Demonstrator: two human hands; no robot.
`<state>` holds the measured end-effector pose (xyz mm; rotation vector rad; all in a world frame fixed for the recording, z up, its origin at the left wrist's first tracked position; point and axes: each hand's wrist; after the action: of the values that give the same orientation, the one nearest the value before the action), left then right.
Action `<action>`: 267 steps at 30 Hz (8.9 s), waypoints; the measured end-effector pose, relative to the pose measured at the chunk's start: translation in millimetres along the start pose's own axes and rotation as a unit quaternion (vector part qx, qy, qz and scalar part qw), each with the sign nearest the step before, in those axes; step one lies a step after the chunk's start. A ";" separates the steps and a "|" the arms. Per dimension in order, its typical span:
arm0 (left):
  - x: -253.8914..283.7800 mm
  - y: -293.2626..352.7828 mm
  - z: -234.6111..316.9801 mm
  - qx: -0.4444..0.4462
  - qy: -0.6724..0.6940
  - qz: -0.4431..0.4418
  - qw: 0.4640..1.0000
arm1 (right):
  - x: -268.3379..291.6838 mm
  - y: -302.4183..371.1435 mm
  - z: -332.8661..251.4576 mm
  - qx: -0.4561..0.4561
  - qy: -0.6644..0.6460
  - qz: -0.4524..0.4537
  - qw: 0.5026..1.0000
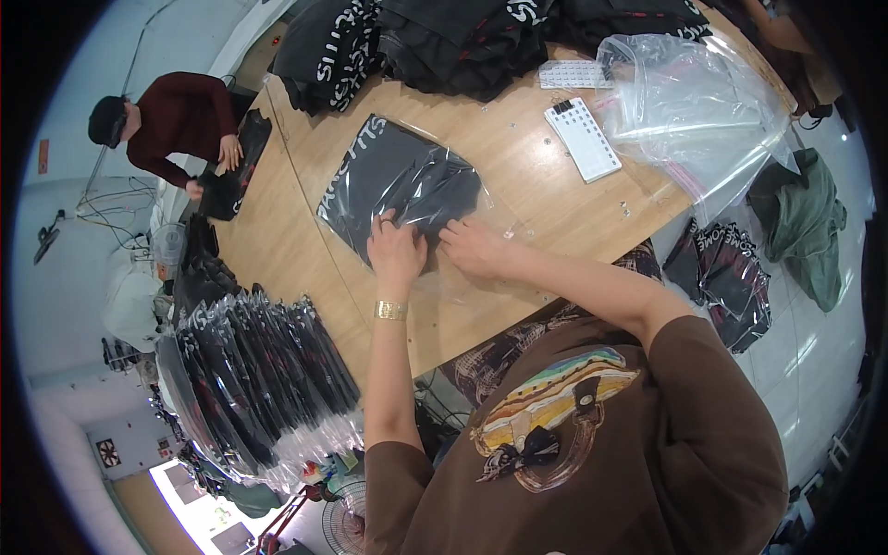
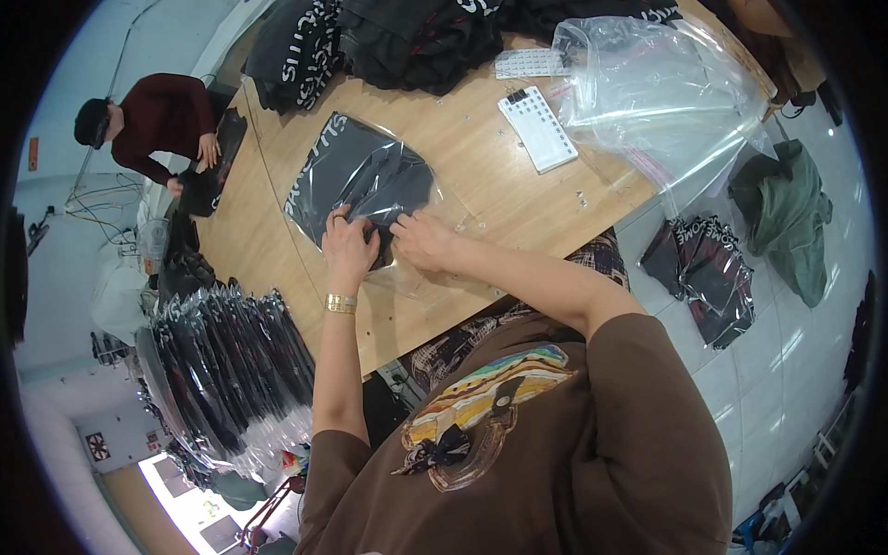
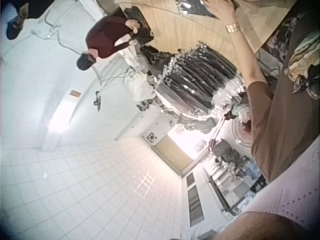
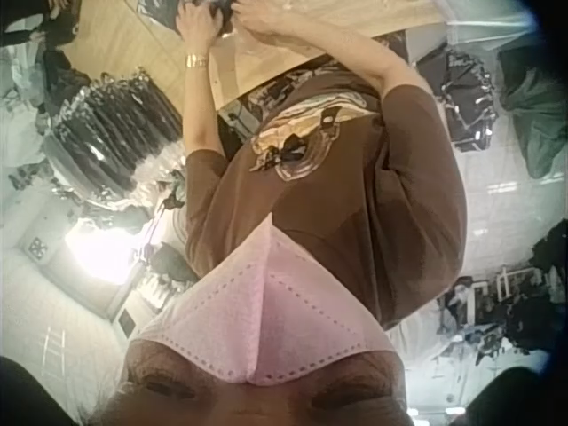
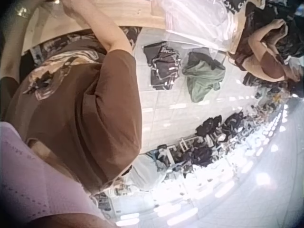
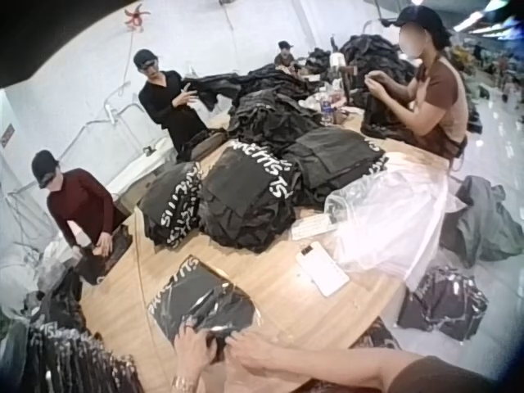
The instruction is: Packaging folded black garments into plastic bags.
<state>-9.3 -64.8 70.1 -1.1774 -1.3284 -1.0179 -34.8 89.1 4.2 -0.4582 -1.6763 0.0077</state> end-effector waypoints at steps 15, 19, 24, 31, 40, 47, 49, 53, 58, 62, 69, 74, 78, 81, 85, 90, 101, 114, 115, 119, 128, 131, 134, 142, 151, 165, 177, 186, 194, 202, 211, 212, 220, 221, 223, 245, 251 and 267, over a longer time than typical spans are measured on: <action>18.2 -28.4 -18.2 0.031 0.042 -0.022 0.998 | -8.5 -17.0 0.9 -0.042 0.000 0.066 0.997; 27.7 -45.3 -31.2 0.024 0.066 -0.043 0.997 | -10.6 -42.1 3.6 -0.054 -0.024 0.065 0.996; 26.6 -50.5 -52.7 0.010 0.108 0.001 0.994 | 15.0 -59.6 13.9 -0.019 -0.082 -0.190 0.978; 23.4 -59.8 -62.4 -0.012 0.130 0.018 0.991 | 3.4 -69.9 11.3 -0.097 -0.149 -0.165 0.970; 20.0 -50.5 -59.7 -0.014 0.125 0.049 0.991 | 7.6 -105.1 0.0 -0.252 -0.190 -0.414 0.854; 16.0 -32.9 -51.1 0.004 0.118 0.132 0.984 | -22.5 -93.6 -17.5 -0.101 -0.012 -0.318 0.943; 14.8 -31.7 -46.8 0.012 0.113 0.141 0.984 | -37.1 -96.9 -17.8 -0.095 0.005 -0.295 0.951; 10.5 -27.4 -48.2 0.017 0.121 0.161 0.979 | -32.1 -98.9 -22.9 -0.132 -0.014 -0.311 0.941; 10.5 -25.0 -46.0 0.027 0.130 0.195 0.972 | -20.4 -96.8 -31.2 -0.095 0.110 -0.272 0.951; 16.4 -27.3 -51.9 0.067 0.122 0.187 0.972 | 6.2 -97.8 -13.8 -0.146 -0.110 -0.310 0.933; 21.6 -37.8 -60.9 0.075 0.124 0.210 0.967 | 10.0 -103.5 -3.6 -0.043 -0.023 -0.325 0.945; 23.5 -45.8 -62.3 0.089 0.148 0.213 0.962 | 11.7 -120.3 3.2 -0.123 -0.095 -0.286 0.945; 25.5 -53.6 -60.7 0.106 0.144 0.182 0.967 | 11.4 -127.0 12.7 -0.148 -0.146 -0.268 0.941; 19.0 -55.8 -64.4 0.113 0.127 0.178 0.969 | 16.2 -123.6 8.3 -0.073 -0.063 -0.306 0.947; 12.0 -57.5 -63.1 0.044 0.067 0.136 0.987 | 7.6 -110.3 3.4 -0.082 -0.049 -0.250 0.963; -2.6 -60.1 -46.7 0.078 -0.091 0.086 0.989 | 3.6 -90.0 4.1 -0.036 -0.030 -0.266 0.963; -45.5 -78.1 -96.8 0.021 0.093 0.016 0.995 | 12.3 -96.5 0.5 -0.053 -0.078 -0.233 0.968; -20.5 -106.1 -101.7 0.053 0.094 -0.140 0.984 | -1.6 -109.5 1.3 -0.122 -0.152 -0.167 0.967; -17.0 -111.4 -91.4 0.047 0.096 -0.140 0.984 | -15.0 -110.4 7.4 -0.168 -0.170 -0.152 0.959; -13.3 -111.5 -95.5 0.082 0.107 -0.187 0.973 | -1.6 -128.4 3.8 -0.215 -0.191 -0.229 0.930; -3.2 -110.1 -83.2 0.060 0.101 -0.200 0.973 | -1.9 -112.6 9.3 -0.157 -0.146 -0.249 0.944; 2.5 -75.3 -74.7 0.011 0.141 -0.156 0.978 | 26.6 -76.2 -0.3 -0.068 -0.137 -0.197 0.968; -1.6 -12.7 -45.5 -0.028 0.101 -0.009 0.994 | 19.5 -33.4 7.8 -0.073 -0.166 -0.058 0.982; 37.7 110.6 4.2 -0.034 0.395 -0.291 0.871 | 31.9 64.3 14.3 -0.049 -0.120 0.008 0.992; 3.9 53.4 -10.7 0.280 0.390 0.230 0.847 | 36.2 48.8 15.0 -0.086 -0.041 0.023 0.995; -14.4 54.7 -25.7 0.249 0.326 0.207 0.888 | 43.4 79.8 11.3 -0.113 -0.049 0.019 0.992; -10.8 132.1 -17.0 0.370 0.452 -0.193 0.789 | 42.8 62.5 -30.7 0.051 -0.241 0.121 0.961; -43.9 178.7 9.0 0.393 0.708 -0.219 0.544 | 19.0 24.8 -65.6 0.096 -0.295 0.058 0.949; -53.3 184.0 13.5 0.379 0.731 -0.184 0.537 | 9.1 25.5 -69.6 0.076 -0.329 -0.013 0.941; -55.0 177.7 13.0 0.426 0.742 -0.198 0.478 | 14.5 17.9 -65.0 0.162 -0.282 -0.006 0.946; -50.5 180.3 9.5 0.425 0.778 -0.196 0.418 | 8.1 17.9 -69.5 0.049 -0.444 -0.027 0.894; -51.5 181.0 9.7 0.426 0.779 -0.196 0.416 | 9.4 17.4 -69.6 0.059 -0.428 -0.035 0.901; -50.9 178.3 12.8 0.455 0.760 -0.184 0.426 | 4.3 17.7 -71.9 0.072 -0.387 -0.056 0.918; -51.9 178.8 13.8 0.456 0.760 -0.184 0.425 | 5.2 17.0 -71.7 0.080 -0.390 -0.065 0.915; -53.3 179.8 16.4 0.459 0.759 -0.163 0.433 | 8.0 16.7 -71.7 0.088 -0.395 -0.075 0.911; -39.9 193.1 -23.3 0.453 0.676 -0.147 0.563 | 338.6 346.5 285.5 -0.455 -0.155 0.711 0.513; -36.9 186.9 -30.6 0.355 0.355 0.061 0.863 | 341.7 317.1 199.1 -0.440 0.019 0.132 0.888; -39.8 156.8 -64.6 -0.096 0.192 0.140 0.967 | 57.8 72.8 114.7 0.164 -0.001 0.053 0.985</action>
<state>154.7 -107.7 30.3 -1.1966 -0.7508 -1.1138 -127.7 202.7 20.7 -0.2963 -1.6131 0.3574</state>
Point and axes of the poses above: each hand's wrist, its own y-axis away from the middle knuckle, its own x-axis out of the back of the hand, z = x × y, and after that the axes turned 10 degrees about x, right-handed
